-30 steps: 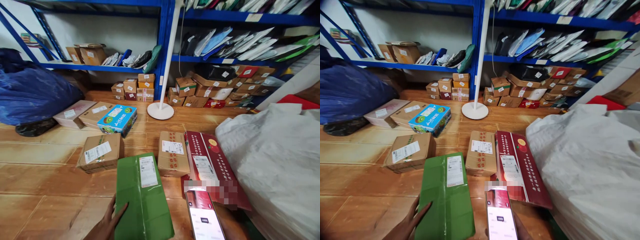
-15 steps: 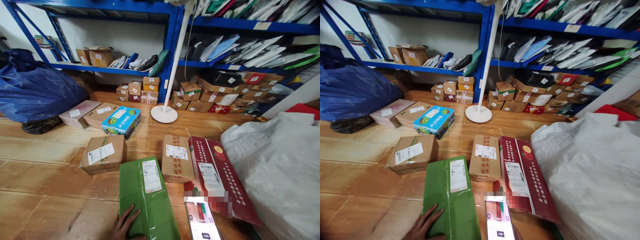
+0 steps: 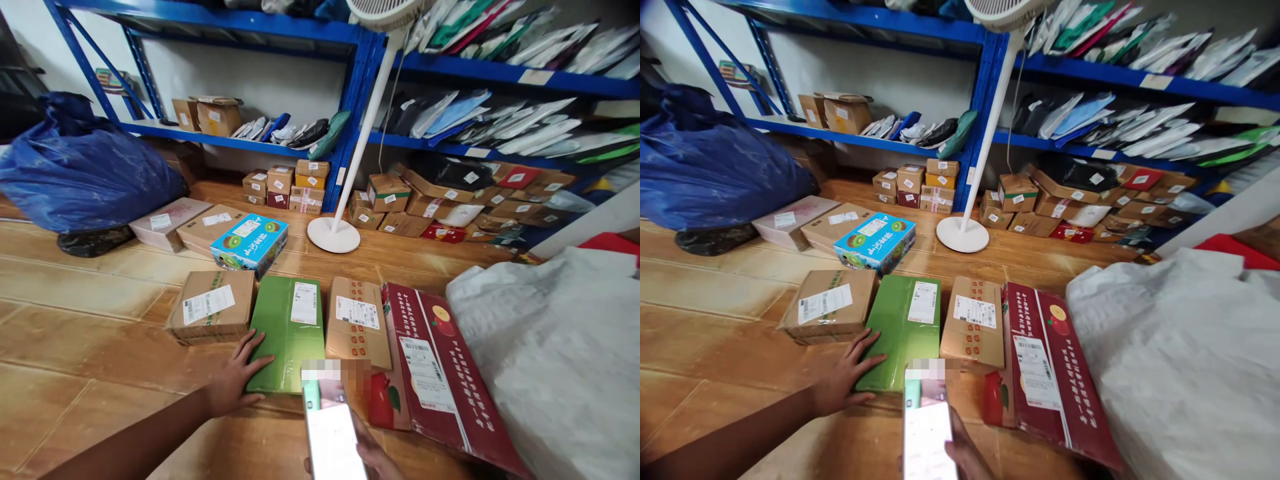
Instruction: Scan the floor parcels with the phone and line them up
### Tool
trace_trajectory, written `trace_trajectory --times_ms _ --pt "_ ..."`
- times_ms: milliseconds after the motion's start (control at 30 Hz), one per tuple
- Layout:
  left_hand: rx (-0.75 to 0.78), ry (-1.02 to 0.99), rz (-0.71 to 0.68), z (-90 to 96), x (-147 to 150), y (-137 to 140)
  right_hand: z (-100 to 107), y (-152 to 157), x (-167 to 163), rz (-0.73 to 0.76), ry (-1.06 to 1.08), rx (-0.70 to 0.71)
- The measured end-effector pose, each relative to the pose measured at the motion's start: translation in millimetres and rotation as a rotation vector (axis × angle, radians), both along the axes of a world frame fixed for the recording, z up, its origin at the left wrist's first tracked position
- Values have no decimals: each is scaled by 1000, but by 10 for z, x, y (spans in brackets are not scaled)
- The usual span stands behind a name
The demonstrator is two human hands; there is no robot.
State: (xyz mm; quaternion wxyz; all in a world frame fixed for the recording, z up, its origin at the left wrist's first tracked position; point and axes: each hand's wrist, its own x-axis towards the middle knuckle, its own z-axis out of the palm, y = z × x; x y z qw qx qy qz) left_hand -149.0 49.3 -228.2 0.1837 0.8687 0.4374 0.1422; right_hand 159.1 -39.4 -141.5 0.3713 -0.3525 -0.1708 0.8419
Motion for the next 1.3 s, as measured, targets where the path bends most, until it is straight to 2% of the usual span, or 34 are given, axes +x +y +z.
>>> trace_trajectory --times_ms 100,267,400,533,700,1300 --pt "2 -37 16 -25 20 -5 -36 154 -322 -24 -62 -98" --pt "-6 -31 93 -16 27 -90 29 482 -839 -205 -92 11" --pt "-64 13 88 48 45 -70 135 719 -1024 -316 -99 33" --pt "-109 53 88 91 53 -49 238 932 -1040 -428 -43 90" --pt "-187 93 113 109 64 -54 321 1080 -1001 -479 1 111" --pt "-160 76 130 49 38 -84 368 1089 -933 -392 -158 145"
